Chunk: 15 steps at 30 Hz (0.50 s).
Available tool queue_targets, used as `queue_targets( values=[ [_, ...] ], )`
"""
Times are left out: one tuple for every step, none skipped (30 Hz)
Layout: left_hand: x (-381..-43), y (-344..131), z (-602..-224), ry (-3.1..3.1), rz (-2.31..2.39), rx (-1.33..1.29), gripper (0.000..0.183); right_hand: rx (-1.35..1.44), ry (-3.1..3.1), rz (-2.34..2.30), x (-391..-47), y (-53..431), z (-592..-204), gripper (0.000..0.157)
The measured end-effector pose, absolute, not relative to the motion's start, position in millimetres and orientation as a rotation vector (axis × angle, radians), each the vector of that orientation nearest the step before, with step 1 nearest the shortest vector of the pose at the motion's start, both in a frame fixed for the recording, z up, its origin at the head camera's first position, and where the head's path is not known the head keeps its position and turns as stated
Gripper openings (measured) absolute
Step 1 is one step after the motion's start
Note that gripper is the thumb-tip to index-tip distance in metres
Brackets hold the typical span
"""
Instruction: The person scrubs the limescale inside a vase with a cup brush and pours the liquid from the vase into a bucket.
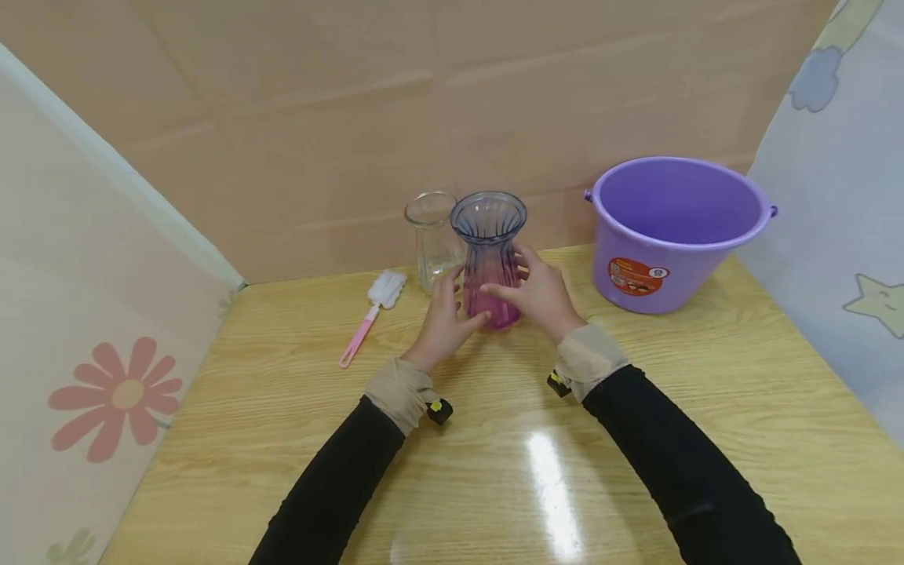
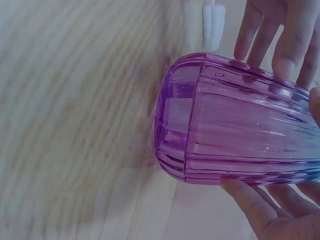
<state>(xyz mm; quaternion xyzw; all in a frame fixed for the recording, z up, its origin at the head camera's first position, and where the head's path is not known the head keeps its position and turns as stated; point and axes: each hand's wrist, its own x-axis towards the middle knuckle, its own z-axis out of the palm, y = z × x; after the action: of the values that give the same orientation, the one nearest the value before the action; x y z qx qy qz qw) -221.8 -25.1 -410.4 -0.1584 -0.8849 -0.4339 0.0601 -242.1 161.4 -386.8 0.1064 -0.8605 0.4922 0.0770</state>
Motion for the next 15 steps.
queue_targets(
  values=[
    [-221.7,-25.5,-410.6,-2.673,-1.321,-0.48,0.091,0.324,-2.581,1.481,-240.3,160.4,-387.2,0.09],
    [-221.6,-26.1,-411.0,-2.67,-1.328,-0.482,0.091,0.329,-2.585,1.482,-238.2,159.5,-387.4,0.09],
    [-221.6,-26.7,-411.5,-2.667,-1.334,-0.484,0.092,0.335,-2.587,1.482,-236.5,158.5,-387.7,0.089],
    [-221.5,-27.5,-411.7,-2.663,-1.345,-0.488,0.093,0.34,-2.586,1.482,-234.5,157.3,-388.0,0.089],
    [-221.3,-28.3,-411.9,-2.66,-1.356,-0.491,0.093,0.342,-2.587,1.476,-232.8,156.3,-388.4,0.088],
    [-221.4,-29.1,-412.2,-2.657,-1.365,-0.495,0.094,0.346,-2.586,1.471,-231.1,155.2,-388.7,0.087],
    [-221.5,-30.0,-412.4,-2.654,-1.377,-0.499,0.095,0.349,-2.583,1.473,-229.3,154.0,-388.9,0.086],
    [-221.6,-30.9,-412.6,-2.649,-1.39,-0.5,0.095,0.353,-2.581,1.474,-227.8,153.0,-389.3,0.085],
    [-221.9,-31.8,-412.9,-2.642,-1.402,-0.504,0.096,0.36,-2.579,1.475,-226.4,152.0,-389.8,0.085],
    [-222.0,-32.8,-413.2,-2.639,-1.417,-0.505,0.097,0.364,-2.579,1.476,-224.9,151.2,-390.5,0.084],
    [-222.3,-33.8,-413.7,-2.635,-1.429,-0.511,0.099,0.366,-2.581,1.475,-223.4,150.2,-390.9,0.084],
    [-222.7,-34.8,-414.4,-2.63,-1.44,-0.52,0.1,0.371,-2.584,1.475,-222.0,149.3,-391.3,0.084],
    [-223.0,-35.8,-414.9,-2.624,-1.449,-0.529,0.101,0.374,-2.585,1.472,-220.5,148.5,-391.5,0.083],
    [-223.3,-36.8,-415.5,-2.619,-1.458,-0.539,0.103,0.378,-2.585,1.469,-219.1,147.7,-391.5,0.082],
    [-223.7,-37.7,-416.0,-2.61,-1.474,-0.558,0.103,0.38,-2.586,1.463,-217.6,146.9,-391.4,0.082]
  ],
)
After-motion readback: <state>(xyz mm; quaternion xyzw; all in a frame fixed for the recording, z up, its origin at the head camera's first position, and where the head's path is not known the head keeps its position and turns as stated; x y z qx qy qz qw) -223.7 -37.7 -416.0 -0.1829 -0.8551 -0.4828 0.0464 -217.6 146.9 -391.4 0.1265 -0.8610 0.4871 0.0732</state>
